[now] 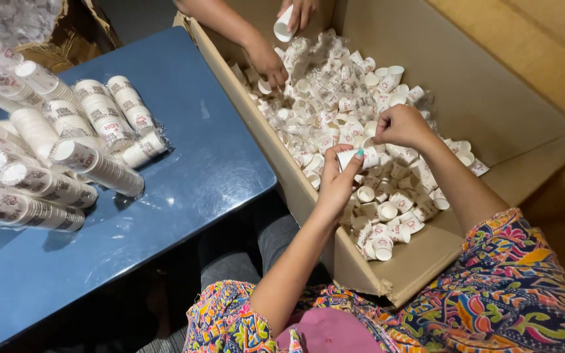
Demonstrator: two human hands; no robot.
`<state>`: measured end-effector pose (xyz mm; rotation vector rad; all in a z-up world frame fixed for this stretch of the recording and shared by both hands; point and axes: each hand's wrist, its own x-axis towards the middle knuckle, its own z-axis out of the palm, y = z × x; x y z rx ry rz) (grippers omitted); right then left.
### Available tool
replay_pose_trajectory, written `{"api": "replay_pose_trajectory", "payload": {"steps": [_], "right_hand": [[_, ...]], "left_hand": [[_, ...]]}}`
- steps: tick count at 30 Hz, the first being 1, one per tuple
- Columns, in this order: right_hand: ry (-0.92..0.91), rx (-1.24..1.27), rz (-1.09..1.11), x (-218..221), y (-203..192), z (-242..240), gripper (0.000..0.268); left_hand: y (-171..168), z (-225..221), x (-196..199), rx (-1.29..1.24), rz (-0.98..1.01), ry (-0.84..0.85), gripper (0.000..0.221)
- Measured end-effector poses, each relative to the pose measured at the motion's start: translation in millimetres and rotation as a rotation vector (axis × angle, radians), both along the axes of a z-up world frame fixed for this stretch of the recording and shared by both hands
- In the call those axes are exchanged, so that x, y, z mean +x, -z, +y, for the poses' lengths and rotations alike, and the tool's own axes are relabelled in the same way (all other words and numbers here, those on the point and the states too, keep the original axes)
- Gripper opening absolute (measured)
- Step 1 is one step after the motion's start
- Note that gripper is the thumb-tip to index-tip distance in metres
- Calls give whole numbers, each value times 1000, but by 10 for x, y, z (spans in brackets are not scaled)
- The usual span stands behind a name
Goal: Sorting small paper cups from a large cardboard box and packing them into clear plastic sleeves on a work table.
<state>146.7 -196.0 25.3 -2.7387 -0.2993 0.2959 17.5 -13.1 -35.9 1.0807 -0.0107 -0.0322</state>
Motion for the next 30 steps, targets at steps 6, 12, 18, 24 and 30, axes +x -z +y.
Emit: {"api": "replay_pose_trajectory", "payload": {"steps": [6,12,18,24,30], "right_hand": [[-67,630,3,-16,152,28,15],[-197,974,221,-103,26,117,19],[-585,984,223,-284,-469,140,11],[-694,1127,371,-47,-198,-165,13],[-240,528,133,275,801,-46,32]], "left_hand": [[11,40,82,-203,80,-22,38],[-128,76,36,-335,109,-23,54],[-291,156,-24,-430,155,12,53],[-262,119,-42,-86,36,142,48],[-143,187,100,-326,143,64,41]]}}
